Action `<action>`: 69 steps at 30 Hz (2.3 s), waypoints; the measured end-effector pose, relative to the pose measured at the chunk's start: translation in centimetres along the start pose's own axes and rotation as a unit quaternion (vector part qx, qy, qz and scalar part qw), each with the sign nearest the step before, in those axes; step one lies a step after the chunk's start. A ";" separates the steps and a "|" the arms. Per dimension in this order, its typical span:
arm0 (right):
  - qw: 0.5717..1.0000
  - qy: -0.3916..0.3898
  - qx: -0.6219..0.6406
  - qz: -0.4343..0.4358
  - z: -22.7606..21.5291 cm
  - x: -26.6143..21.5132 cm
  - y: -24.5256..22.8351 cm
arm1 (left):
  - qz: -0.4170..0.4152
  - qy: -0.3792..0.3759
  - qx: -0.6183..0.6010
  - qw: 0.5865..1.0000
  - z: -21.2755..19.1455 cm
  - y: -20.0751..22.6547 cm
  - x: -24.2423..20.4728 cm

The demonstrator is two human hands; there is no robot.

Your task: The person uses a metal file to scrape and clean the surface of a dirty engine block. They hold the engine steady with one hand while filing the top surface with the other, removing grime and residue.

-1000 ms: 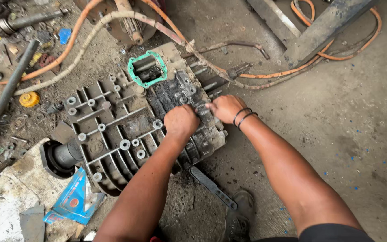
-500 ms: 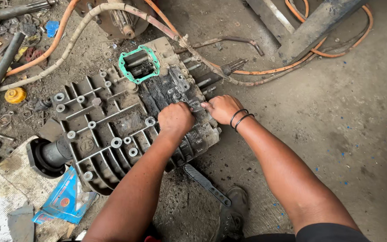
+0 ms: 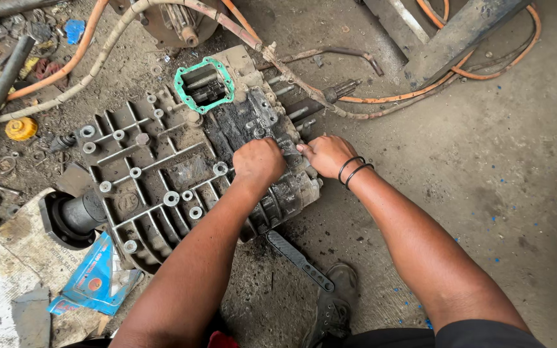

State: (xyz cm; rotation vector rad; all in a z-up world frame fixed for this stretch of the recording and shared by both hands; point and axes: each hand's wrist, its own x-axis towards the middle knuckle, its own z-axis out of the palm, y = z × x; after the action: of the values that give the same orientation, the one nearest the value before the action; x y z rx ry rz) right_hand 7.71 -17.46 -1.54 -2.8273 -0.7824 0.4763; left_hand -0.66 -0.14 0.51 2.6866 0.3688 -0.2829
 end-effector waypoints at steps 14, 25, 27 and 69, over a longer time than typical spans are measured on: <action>0.997 -0.012 -0.041 0.059 0.8 -5.5 1.0 | 0.038 -0.051 0.034 0.997 0.9 3.0 -2.6; 0.993 0.081 -0.057 -0.060 -0.9 1.3 -1.0 | -0.051 0.027 -0.036 0.998 0.6 -0.3 0.0; 0.996 0.027 -0.066 -0.047 -1.0 0.8 -1.0 | -0.050 0.016 -0.026 0.998 0.7 -0.4 -0.4; 0.994 -0.019 -0.089 -0.063 -2.1 -3.0 -0.2 | 0.009 -0.017 -0.034 0.999 1.2 0.3 -2.9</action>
State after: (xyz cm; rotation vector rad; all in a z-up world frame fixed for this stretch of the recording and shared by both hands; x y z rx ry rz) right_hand 5.88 -19.00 1.27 -2.9131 -1.0522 0.4627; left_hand -3.48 -1.51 0.26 2.6139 0.3390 -0.3055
